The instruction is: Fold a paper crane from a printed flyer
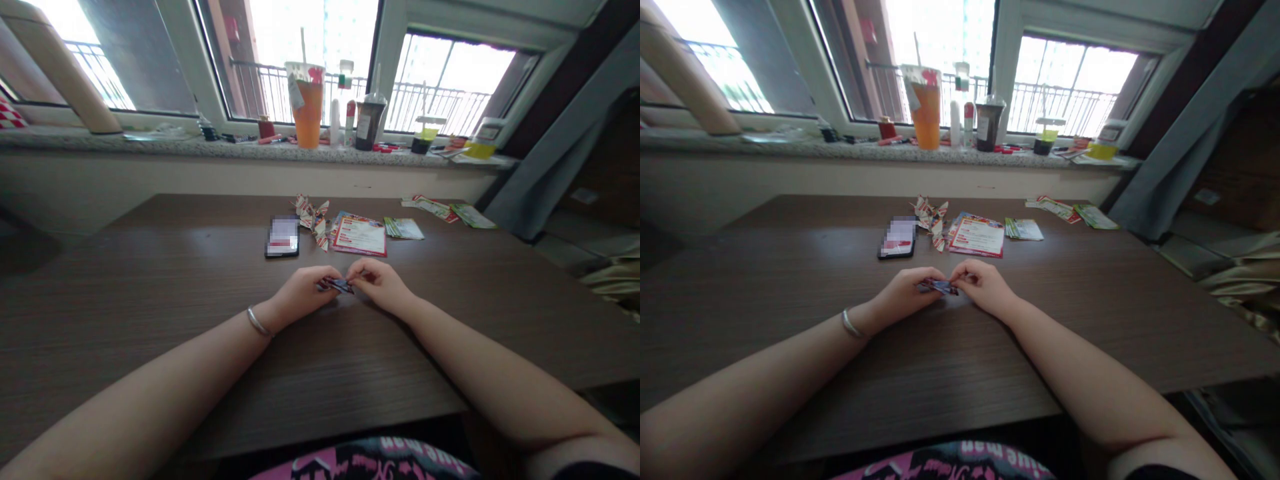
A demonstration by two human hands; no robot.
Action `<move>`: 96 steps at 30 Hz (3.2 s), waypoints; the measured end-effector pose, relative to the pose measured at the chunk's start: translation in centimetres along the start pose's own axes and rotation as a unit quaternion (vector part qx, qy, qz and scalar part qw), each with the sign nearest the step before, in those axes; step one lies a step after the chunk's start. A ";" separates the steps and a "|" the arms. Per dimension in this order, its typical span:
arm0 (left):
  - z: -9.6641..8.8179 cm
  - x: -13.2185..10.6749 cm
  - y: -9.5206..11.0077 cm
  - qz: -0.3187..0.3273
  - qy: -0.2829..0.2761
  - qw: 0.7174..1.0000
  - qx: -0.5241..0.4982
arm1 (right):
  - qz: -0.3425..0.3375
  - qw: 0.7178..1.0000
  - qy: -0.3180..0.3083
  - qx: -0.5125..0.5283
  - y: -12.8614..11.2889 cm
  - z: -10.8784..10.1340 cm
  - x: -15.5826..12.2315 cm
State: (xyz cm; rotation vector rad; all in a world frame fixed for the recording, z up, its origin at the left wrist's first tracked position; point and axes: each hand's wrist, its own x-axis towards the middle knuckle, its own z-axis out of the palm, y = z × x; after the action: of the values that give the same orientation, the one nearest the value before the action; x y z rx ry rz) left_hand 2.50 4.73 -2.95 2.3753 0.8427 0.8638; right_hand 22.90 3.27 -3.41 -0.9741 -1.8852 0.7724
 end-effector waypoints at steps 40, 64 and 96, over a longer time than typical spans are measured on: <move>0.3 0.2 -0.4 -0.003 0.058 0.998 0.018 | -0.064 0.989 0.075 -0.111 -0.5 0.5 0.0; 0.6 0.2 -0.6 -0.057 0.076 0.995 0.003 | -0.104 0.989 0.033 -0.104 -0.5 0.3 -0.1; 0.2 -0.1 0.5 0.028 0.072 0.996 0.049 | -0.102 0.976 0.070 -0.176 -0.7 0.4 0.0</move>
State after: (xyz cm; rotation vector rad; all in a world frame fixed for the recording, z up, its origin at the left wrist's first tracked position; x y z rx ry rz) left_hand 2.73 4.29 -2.81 2.4547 0.8962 1.0492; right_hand 22.30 2.83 -3.03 -0.9979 -1.9970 0.2435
